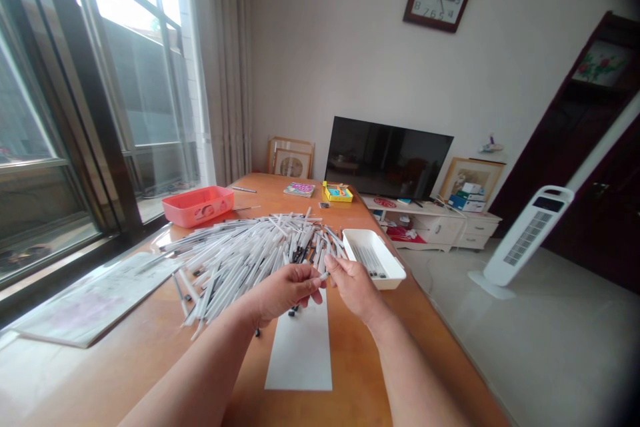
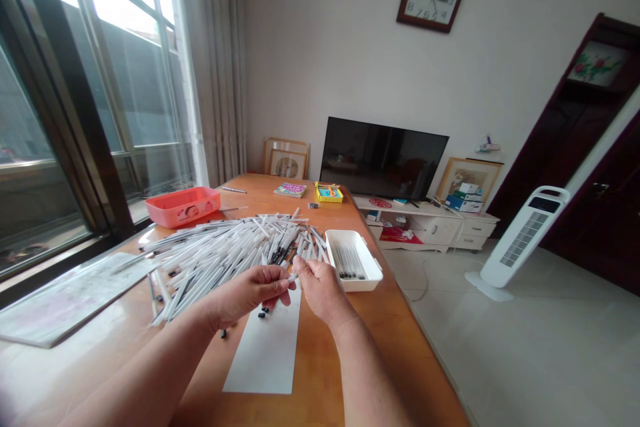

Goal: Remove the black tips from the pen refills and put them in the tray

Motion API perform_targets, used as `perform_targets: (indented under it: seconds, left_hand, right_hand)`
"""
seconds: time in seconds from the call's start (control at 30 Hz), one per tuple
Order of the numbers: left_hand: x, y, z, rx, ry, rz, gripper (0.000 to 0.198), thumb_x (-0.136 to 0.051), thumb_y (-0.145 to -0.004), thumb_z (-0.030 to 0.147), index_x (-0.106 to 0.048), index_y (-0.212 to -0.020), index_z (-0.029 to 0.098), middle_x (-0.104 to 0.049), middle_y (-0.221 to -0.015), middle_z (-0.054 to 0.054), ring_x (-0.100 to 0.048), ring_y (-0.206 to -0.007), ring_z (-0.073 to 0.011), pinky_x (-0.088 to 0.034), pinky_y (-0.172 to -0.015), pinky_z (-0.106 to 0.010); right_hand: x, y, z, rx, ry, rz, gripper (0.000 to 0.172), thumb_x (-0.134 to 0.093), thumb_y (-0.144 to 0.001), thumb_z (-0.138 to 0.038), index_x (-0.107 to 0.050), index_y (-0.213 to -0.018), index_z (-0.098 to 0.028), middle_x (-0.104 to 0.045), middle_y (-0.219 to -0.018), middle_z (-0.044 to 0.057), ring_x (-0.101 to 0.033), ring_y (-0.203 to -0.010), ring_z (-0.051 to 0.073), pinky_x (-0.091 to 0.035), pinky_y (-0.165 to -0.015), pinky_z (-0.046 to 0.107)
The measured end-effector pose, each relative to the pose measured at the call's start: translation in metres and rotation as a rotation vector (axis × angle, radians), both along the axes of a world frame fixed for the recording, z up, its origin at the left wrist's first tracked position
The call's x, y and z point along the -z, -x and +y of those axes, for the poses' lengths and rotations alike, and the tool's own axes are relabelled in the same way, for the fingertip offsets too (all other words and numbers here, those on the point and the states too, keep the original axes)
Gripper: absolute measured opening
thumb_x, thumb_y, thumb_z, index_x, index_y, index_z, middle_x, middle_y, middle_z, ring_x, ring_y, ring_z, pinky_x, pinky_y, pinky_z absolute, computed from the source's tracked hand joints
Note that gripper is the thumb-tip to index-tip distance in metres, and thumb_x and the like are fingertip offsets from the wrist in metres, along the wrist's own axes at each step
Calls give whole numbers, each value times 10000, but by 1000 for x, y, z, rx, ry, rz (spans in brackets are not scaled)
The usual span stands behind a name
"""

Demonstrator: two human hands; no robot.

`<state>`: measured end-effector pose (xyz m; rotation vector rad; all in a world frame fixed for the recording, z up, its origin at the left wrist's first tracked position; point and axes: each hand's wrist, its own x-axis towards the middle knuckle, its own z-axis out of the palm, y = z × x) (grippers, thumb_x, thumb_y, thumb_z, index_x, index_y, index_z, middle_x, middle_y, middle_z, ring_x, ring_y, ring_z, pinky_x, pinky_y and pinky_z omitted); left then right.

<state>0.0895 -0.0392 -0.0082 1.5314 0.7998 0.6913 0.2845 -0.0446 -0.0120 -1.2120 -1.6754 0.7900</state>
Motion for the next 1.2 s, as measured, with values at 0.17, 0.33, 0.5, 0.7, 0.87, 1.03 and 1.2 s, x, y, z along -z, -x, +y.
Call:
perform_targets:
  seconds: [0.17, 0.33, 0.5, 0.7, 0.87, 1.03, 1.2]
  left_hand:
    - [-1, 2, 1, -24, -2, 4, 379, -631, -877, 532, -684, -951, 164, -727, -855, -88, -471, -624, -113, -343, -608, -254]
    - [-1, 1, 0, -38, -15, 35, 368, -633, -876, 531, -660, -928, 167, -727, -860, -79, -479, -631, -111, -341, -605, -251]
    - [1, -1, -1, -36, -27, 44, 383, -628, -876, 544, -652, -943, 168, -726, -872, -73, -489, -650, -114, -344, -610, -250]
    - [0, 1, 3, -16, 22, -48, 400, -628, -885, 540, -661, -944, 147, -715, -870, -73, -470, -635, -100, -334, -617, -251]
    - [-1, 0, 2, -17, 80, -152, 397, -640, -888, 514, -680, -976, 129, -701, -847, -80, -480, -640, -104, -346, -630, -258]
    - [-1, -3, 0, -26, 116, -194, 405, -616, -909, 507, -686, -980, 115, -700, -835, -92, -479, -635, -102, -346, -625, -258]
    - [1, -4, 1, -37, 119, -205, 378, -662, -882, 495, -681, -954, 124, -704, -838, -90, -491, -636, -100, -352, -627, -252]
  right_hand:
    - [-5, 1, -4, -14, -10, 76, 372, -484, -965, -522, -602, -816, -203, -608, -718, -7, -532, -652, 145, -415, -640, 266]
    - [-1, 4, -2, 23, -70, 38, 381, -565, -918, -510, -513, -689, -211, -474, -610, -43, -420, -586, 128, -353, -558, 254]
    - [3, 4, 0, 108, -107, -34, 499, -560, -907, -589, -450, -601, -210, -399, -565, -47, -372, -572, 123, -313, -536, 258]
    - [-5, 3, -4, -18, 33, 225, 412, -506, -954, -566, -676, -912, -193, -629, -733, 10, -524, -637, 146, -407, -610, 268]
    - [-7, 3, -6, -90, 56, 306, 325, -617, -913, -505, -665, -862, -188, -653, -775, 15, -507, -655, 137, -409, -640, 269]
    - [-5, 5, -3, -9, -12, 281, 376, -653, -889, -507, -573, -703, -190, -517, -630, -35, -420, -614, 122, -356, -610, 262]
    - [-4, 5, -2, 26, -15, 304, 419, -677, -866, -529, -545, -662, -187, -454, -609, -45, -384, -605, 115, -318, -586, 259]
